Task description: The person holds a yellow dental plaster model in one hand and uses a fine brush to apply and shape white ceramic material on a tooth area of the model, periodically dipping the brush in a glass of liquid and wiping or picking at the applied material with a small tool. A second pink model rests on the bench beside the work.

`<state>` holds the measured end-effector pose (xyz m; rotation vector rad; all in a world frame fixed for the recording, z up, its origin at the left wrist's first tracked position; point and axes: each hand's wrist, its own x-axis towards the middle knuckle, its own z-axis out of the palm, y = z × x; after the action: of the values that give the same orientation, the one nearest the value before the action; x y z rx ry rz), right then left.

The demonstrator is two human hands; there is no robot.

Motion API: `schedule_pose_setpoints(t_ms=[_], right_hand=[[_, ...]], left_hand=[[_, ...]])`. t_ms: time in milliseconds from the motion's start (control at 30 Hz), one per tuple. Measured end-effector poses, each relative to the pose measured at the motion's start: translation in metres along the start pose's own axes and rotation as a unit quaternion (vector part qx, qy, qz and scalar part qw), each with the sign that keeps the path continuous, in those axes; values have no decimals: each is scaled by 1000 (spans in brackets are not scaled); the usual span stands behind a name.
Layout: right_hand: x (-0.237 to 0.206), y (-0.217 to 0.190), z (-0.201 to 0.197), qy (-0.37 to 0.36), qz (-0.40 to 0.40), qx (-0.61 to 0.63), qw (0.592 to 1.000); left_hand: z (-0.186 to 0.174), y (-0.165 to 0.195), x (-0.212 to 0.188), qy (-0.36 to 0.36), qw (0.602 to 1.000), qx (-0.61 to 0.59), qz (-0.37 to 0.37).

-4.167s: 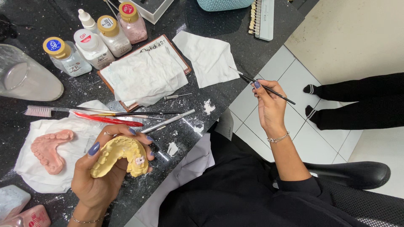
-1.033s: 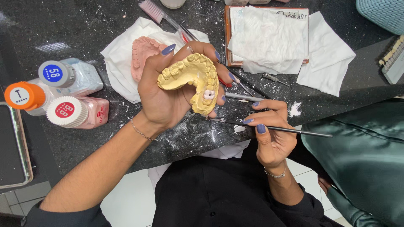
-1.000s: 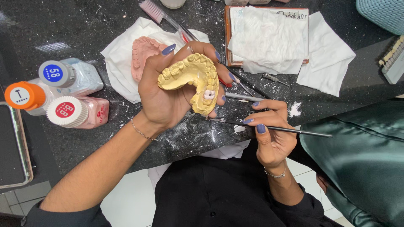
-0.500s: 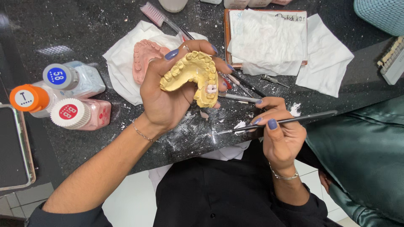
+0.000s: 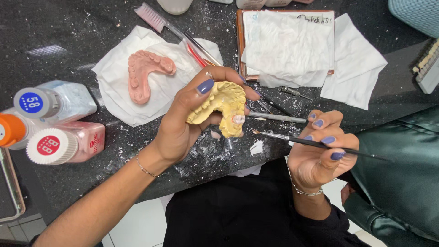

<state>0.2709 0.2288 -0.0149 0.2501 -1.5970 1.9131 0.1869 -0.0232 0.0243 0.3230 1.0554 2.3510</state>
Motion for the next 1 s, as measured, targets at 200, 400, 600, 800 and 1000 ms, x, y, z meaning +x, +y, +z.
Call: schedule_pose_setpoints(t_ms=[200,400,600,800,1000], right_hand=[[7,8,0,-19,-15,-2,1000],[13,10,-1,-44,7,14,999],[15,19,-9,-56,31,33,997],[15,27,-17,-71,35,29,996],[15,22,-15,-23,32,-50,998]], left_hand=[[0,0,10,-15,995,-83,-60],[2,-2,13,-28,993,-91,-76],[-3,-7,16,-23,986,-131,-97],[0,-7,25,-5,985,-135,-105],[-3,5,29,8,983,-176,-50]])
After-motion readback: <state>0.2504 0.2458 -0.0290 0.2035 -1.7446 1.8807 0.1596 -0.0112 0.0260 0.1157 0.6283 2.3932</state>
